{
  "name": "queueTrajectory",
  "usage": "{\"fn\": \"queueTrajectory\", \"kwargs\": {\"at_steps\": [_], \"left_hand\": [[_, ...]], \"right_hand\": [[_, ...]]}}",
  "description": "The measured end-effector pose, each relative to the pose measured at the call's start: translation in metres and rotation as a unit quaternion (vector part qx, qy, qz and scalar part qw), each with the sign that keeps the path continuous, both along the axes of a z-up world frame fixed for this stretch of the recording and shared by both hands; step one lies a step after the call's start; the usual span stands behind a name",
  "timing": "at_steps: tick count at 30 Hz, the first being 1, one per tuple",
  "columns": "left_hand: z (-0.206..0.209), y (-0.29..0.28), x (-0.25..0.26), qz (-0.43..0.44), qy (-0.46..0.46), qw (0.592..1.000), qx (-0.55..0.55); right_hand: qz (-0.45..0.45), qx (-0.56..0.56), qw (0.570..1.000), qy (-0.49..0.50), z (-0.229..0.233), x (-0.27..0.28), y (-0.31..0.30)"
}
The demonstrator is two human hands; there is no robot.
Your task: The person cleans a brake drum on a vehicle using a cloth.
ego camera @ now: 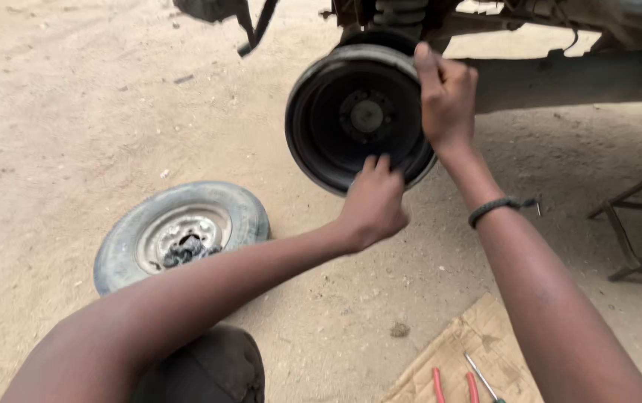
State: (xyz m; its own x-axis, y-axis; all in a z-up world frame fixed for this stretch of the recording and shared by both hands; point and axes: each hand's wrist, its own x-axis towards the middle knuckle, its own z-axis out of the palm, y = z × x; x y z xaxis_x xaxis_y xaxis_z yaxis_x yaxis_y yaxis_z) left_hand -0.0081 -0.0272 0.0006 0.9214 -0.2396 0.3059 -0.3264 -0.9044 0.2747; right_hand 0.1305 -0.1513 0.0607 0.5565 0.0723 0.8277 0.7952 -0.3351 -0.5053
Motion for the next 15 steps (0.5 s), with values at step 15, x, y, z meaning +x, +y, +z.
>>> {"fn": "queueTrajectory", "kwargs": {"at_steps": [15], "left_hand": [[0.005, 0.008, -0.003, -0.032, 0.036, 0.994, 0.096]], "right_hand": [[0.003, 0.028, 0.999, 0.030, 0.003, -0.013, -0.003]]}}
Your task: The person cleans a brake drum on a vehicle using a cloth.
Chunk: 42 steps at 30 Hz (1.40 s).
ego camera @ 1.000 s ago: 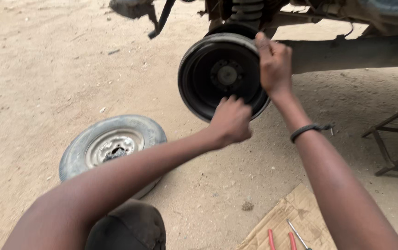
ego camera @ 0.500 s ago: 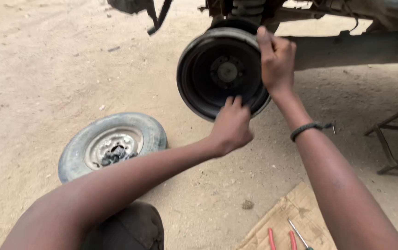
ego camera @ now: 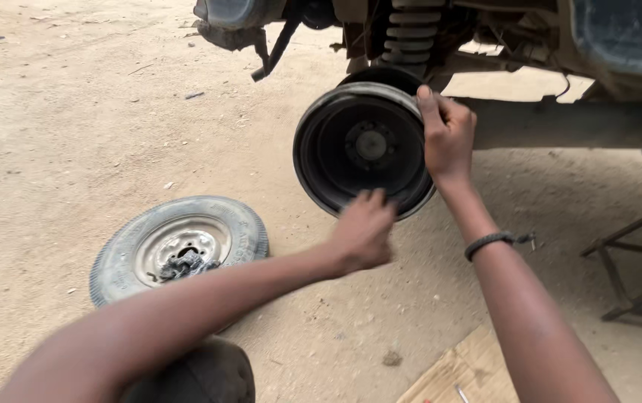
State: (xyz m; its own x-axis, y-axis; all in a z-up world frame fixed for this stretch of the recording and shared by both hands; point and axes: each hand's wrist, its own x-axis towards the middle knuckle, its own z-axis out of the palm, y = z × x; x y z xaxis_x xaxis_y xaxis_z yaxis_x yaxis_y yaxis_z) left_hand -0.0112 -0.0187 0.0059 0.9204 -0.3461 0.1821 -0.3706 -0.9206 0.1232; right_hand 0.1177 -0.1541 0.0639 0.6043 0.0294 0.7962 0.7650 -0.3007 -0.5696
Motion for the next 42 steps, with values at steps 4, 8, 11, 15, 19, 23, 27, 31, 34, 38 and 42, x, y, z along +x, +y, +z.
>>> {"fn": "queueTrajectory", "kwargs": {"at_steps": [4, 8, 11, 15, 19, 23, 27, 31, 34, 38, 42], "left_hand": [[0.000, -0.011, 0.015, -0.022, -0.016, 0.987, -0.159], [0.008, 0.102, 0.006, -0.159, -0.118, 0.946, 0.258], [0.027, 0.113, 0.015, -0.132, -0.137, 0.865, 0.464], [0.009, 0.028, 0.000, -0.039, -0.066, 0.978, 0.194], [0.014, -0.005, 0.016, -0.020, -0.015, 0.996, -0.089], [0.008, 0.068, 0.006, -0.114, -0.106, 0.951, 0.266], [0.034, 0.103, 0.020, -0.102, -0.095, 0.882, 0.450], [0.020, 0.020, 0.009, -0.021, -0.010, 0.970, 0.241], [0.024, -0.006, 0.015, 0.008, 0.047, 0.999, 0.011], [0.008, 0.038, 0.011, -0.127, -0.179, 0.972, 0.086], [0.022, 0.095, 0.009, -0.093, -0.099, 0.918, 0.373]], "right_hand": [[0.007, 0.013, 1.000, 0.026, 0.005, -0.007, 0.004], [0.030, 0.003, 0.999, 0.037, 0.007, -0.004, 0.005], [0.040, -0.015, 0.999, 0.018, 0.005, -0.005, 0.008], [0.013, -0.012, 1.000, 0.010, 0.007, -0.010, 0.012], [-0.012, -0.011, 1.000, 0.004, 0.004, -0.004, 0.006], [0.001, -0.022, 1.000, 0.008, 0.003, -0.003, 0.005], [0.017, -0.030, 0.999, 0.006, 0.002, -0.001, 0.005], [-0.004, -0.028, 1.000, 0.013, 0.004, -0.009, 0.006], [-0.002, -0.023, 1.000, -0.018, 0.001, -0.005, 0.002], [0.001, -0.016, 1.000, -0.004, 0.003, -0.004, 0.002], [0.032, -0.020, 0.999, 0.003, 0.001, -0.004, 0.004]]}}
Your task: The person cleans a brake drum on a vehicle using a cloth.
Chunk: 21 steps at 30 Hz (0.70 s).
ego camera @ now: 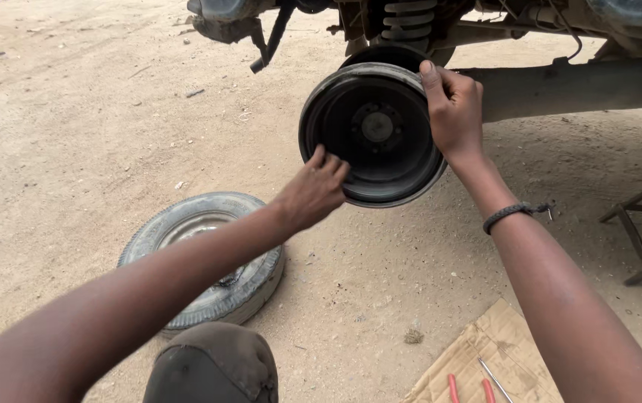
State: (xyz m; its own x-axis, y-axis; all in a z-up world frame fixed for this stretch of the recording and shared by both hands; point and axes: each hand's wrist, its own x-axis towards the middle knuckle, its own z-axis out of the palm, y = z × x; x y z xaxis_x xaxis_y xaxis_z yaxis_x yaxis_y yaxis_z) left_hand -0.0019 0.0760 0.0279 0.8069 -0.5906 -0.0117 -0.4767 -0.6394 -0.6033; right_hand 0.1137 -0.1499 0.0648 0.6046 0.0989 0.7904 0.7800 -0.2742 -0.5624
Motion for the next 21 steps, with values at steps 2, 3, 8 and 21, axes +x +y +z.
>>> {"fn": "queueTrajectory", "kwargs": {"at_steps": [2, 3, 8, 21], "left_hand": [[0.001, -0.001, -0.002, 0.012, -0.030, 0.997, 0.073], [-0.002, -0.014, -0.001, 0.044, -0.031, 0.997, 0.062], [-0.009, -0.084, -0.003, 0.089, 0.073, 0.951, -0.286], [0.059, 0.071, -0.071, 0.007, 0.158, 0.616, -0.771]], "right_hand": [[0.010, -0.007, 1.000, 0.004, 0.000, 0.001, 0.003], [-0.013, -0.017, 1.000, 0.006, 0.001, 0.000, 0.002], [-0.063, -0.031, 0.997, -0.039, 0.002, 0.000, -0.002], [0.121, -0.432, 0.894, -0.007, 0.078, -0.127, 0.079]]}}
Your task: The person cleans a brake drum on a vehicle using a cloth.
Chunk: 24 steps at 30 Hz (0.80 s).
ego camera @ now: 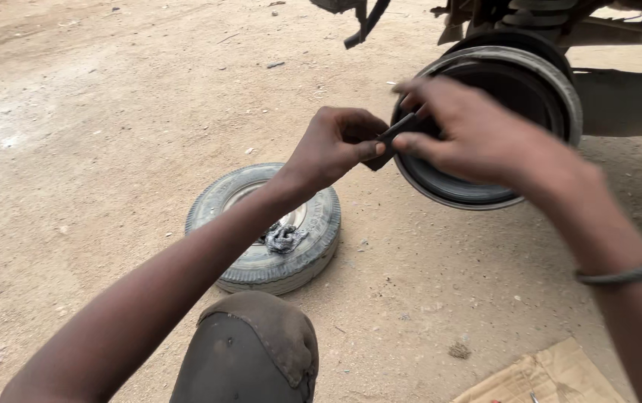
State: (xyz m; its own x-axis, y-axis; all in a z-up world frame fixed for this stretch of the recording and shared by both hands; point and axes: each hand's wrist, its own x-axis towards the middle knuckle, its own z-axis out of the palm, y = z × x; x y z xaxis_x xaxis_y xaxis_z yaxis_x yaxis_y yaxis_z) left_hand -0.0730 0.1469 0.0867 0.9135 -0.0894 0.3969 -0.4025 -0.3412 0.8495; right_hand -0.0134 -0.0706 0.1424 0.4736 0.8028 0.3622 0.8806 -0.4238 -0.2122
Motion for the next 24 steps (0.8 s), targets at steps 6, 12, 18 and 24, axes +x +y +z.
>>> {"fn": "queueTrajectory", "kwargs": {"at_steps": [6, 12, 18, 24], "left_hand": [[-0.087, 0.076, 0.024, 0.096, 0.136, 0.986, 0.009], [-0.303, 0.156, 0.003, 0.301, 0.388, 0.770, 0.408], [-0.262, 0.141, 0.012, 0.313, 0.147, 0.868, 0.356], [-0.055, 0.021, 0.019, 0.146, -0.203, 0.944, 0.216]], "right_hand": [[-0.142, -0.058, 0.972, 0.179, -0.025, 0.001, 0.056], [-0.197, -0.068, 0.963, 0.169, 0.016, 0.019, 0.003], [-0.254, -0.078, 0.948, 0.175, 0.038, 0.031, -0.038], [-0.250, -0.070, 0.937, 0.235, 0.046, 0.040, -0.055]]}}
